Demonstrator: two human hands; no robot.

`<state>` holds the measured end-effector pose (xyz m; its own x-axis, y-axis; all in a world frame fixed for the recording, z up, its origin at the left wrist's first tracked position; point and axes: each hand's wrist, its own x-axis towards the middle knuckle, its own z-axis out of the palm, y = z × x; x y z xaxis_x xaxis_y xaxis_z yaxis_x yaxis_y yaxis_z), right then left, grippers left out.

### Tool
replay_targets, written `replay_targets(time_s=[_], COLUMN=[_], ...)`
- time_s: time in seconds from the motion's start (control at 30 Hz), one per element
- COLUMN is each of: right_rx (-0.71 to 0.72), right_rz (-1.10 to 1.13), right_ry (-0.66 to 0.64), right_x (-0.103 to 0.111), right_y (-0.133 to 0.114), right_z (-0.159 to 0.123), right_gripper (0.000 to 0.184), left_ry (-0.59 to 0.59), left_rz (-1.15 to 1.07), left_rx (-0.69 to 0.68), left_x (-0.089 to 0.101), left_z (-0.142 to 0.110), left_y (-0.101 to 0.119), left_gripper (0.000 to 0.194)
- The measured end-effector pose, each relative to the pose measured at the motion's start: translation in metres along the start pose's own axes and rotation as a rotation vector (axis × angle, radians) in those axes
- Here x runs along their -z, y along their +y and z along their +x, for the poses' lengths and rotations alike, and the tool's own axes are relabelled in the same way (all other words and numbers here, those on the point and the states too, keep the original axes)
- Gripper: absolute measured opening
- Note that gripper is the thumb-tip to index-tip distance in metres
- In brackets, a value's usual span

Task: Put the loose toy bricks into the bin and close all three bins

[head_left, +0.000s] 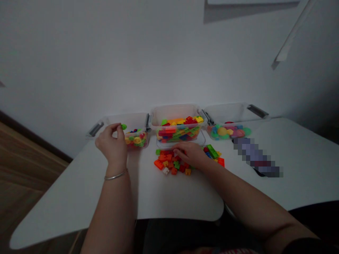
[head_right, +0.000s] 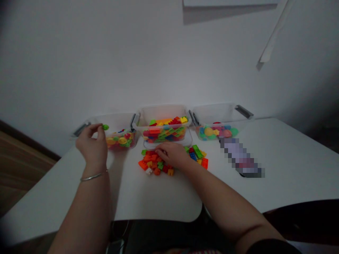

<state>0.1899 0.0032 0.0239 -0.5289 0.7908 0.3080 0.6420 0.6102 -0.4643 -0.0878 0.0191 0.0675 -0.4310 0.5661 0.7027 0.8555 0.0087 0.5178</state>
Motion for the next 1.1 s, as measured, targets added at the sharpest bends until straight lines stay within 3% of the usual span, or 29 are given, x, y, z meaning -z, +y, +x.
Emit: replay_targets(time_s=[0.1,0.23,0.47,0.67,0.83,0.93,1.03,1.1], right_rx=[-0.045,-0.082,-0.109,-0.103,-0.080,-0.055,-0.040,-0.042], right_rz=[-0.055,-0.122,-0.193,-0.181,-0.144,-0.141,-0.145,-0.155], right_ry=[0.024,0.053,0.062,0.092,0.140,0.140,0.124,0.101], right_x=[0.002,0.004,0.004,0.002,0.002,0.000,-0.002,-0.003], right_y=[0.005,0.008,0.011,0.013,0.011,0.012,0.014,0.015], right_z=[0.000,0.001,0.001,0.001,0.001,0.001,0.002,0.003], right_gripper=[0.032,0.033,0.035,0.027,0.022,0.020,0.019,0.020], left_ry=[-0.040,-0.132,-0.092,-0.006,0.038,-0.141,-0.467,-0.680], left_rz=[0.160,0.178,0.272,0.117,-0.043,-0.085,-0.197,-0.227], left_rx=[-0.039,-0.035,-0.212,-0.343,-0.597,-0.749,-0.965,-1.034], left_x=[-0.005,-0.015,-0.028,-0.032,-0.021,-0.020,-0.026,-0.030], left_z=[0.006,0.006,-0.004,-0.012,-0.024,-0.035,-0.048,-0.054], left_y=[0.007,0.008,-0.008,-0.018,0.002,0.022,0.038,0.043], left_gripper=[0.023,0.021,0.030,0.029,0.016,0.016,0.016,0.015])
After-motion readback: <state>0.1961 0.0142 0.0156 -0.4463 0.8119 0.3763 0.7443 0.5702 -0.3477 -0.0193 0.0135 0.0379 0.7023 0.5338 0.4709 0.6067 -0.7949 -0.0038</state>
